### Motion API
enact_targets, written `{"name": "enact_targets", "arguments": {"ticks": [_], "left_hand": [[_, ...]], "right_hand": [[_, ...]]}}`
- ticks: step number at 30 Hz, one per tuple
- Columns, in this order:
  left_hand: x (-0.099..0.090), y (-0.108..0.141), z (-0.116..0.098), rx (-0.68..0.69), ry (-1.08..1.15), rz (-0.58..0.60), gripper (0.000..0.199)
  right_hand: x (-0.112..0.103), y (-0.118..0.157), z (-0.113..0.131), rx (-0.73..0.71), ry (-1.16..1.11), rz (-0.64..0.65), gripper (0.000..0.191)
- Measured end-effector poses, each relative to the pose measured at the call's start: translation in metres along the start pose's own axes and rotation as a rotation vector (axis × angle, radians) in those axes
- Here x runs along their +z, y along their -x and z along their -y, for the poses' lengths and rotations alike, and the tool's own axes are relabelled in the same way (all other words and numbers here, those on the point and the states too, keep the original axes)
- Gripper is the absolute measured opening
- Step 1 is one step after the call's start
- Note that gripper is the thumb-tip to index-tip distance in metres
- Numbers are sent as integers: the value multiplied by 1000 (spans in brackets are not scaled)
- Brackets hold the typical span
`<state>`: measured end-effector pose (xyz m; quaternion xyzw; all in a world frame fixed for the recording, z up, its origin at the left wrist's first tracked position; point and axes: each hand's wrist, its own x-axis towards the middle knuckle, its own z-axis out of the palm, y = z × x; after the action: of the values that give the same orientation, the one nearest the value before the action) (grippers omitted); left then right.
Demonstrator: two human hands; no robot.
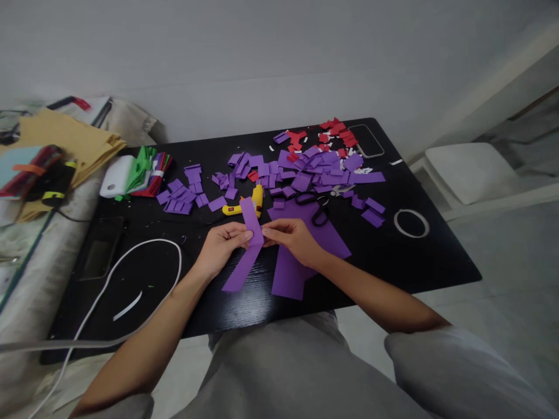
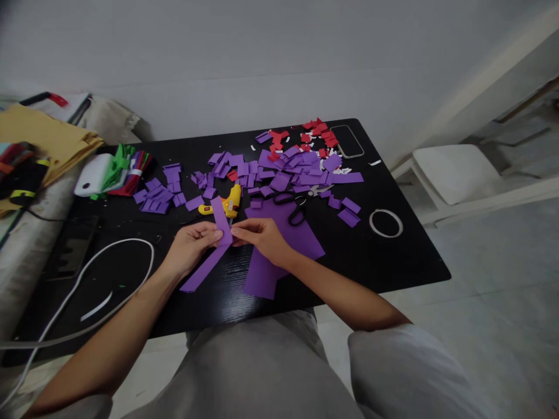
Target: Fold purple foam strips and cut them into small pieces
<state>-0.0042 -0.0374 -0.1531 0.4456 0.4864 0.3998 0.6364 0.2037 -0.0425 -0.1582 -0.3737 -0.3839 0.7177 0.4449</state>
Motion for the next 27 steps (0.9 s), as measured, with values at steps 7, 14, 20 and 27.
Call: {"name": "enact_targets", "arguments": {"ticks": [7,14,20,27], "left_hand": [[1,1,-3,34,-62,-3,35],[1,3,-5,144,-203,-15,37],[0,9,-1,469,-606,-47,18],[-2,7,1,665,-757,101,15]], "right_hand": [[-1,0,-1,4,20,-1,29],[-4,-1,-1,-32,96,4,31],[-13,-3,-1,-326,654,-17,15],[-16,-4,-9,-419,1003,53,19]]}}
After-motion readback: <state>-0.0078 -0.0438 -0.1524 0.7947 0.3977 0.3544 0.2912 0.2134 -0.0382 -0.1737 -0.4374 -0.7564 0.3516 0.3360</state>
